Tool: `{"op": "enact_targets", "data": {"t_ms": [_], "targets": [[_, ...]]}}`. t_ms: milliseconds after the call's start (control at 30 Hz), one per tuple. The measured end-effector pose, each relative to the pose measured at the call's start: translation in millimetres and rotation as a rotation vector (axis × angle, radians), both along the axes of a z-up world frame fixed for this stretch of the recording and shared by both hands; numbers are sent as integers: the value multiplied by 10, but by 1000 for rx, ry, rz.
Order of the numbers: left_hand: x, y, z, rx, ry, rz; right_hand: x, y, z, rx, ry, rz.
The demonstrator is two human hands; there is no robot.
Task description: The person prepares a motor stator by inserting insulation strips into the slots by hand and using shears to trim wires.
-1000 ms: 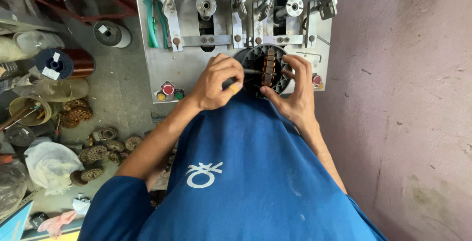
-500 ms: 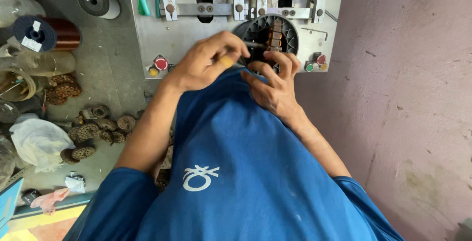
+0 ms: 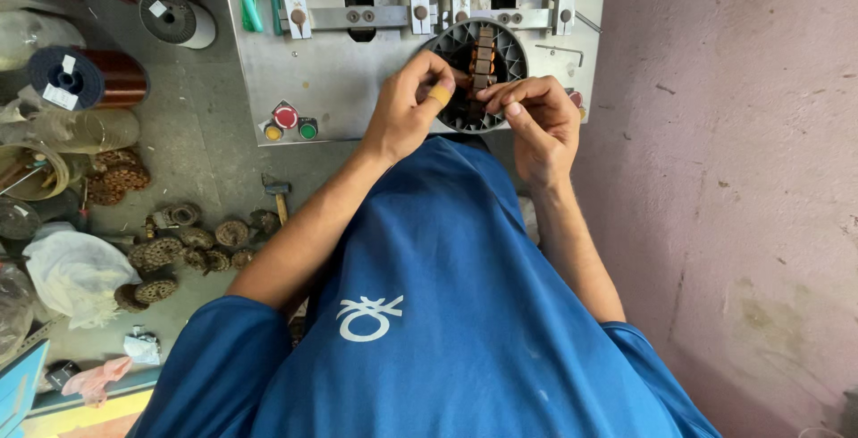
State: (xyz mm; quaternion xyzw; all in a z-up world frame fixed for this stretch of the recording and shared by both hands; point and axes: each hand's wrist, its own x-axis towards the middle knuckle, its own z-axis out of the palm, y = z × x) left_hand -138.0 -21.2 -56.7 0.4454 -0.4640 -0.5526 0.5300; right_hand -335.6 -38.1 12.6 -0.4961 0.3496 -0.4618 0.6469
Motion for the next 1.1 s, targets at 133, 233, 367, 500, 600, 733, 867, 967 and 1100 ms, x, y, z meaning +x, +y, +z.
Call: {"op": "enact_targets", "data": {"t_ms": [133,233,367,500,600,733,867,967,1100], "targets": [[-29,26,-51,397,416,-59,-25,14,6,-4,81,32],[-16,48,-80,472,511,-49,-56,-22,-42,-174,385,26],[50,7,-51,466,572,-74,-164,-232,-172,-603,935,32],[174,-39,152,208,388,-117,-263,-330,-367,-483,826,68],[236,-34,420,7,63,-183,-328,-312,-502,-349,633,33],[221,-170,769,-44,-420,-232,-364,-330,-598,-133,522,4],[289,-341,901,-117,-520,-145,-397,-379,-569,-102,421,-49],[369,-384,868,89,-220,-201,-386,-364,-517,-51,153,-45],[264,-323,802,7,-135,-194,-384,-327,-451,-10,-134,-43]]}}
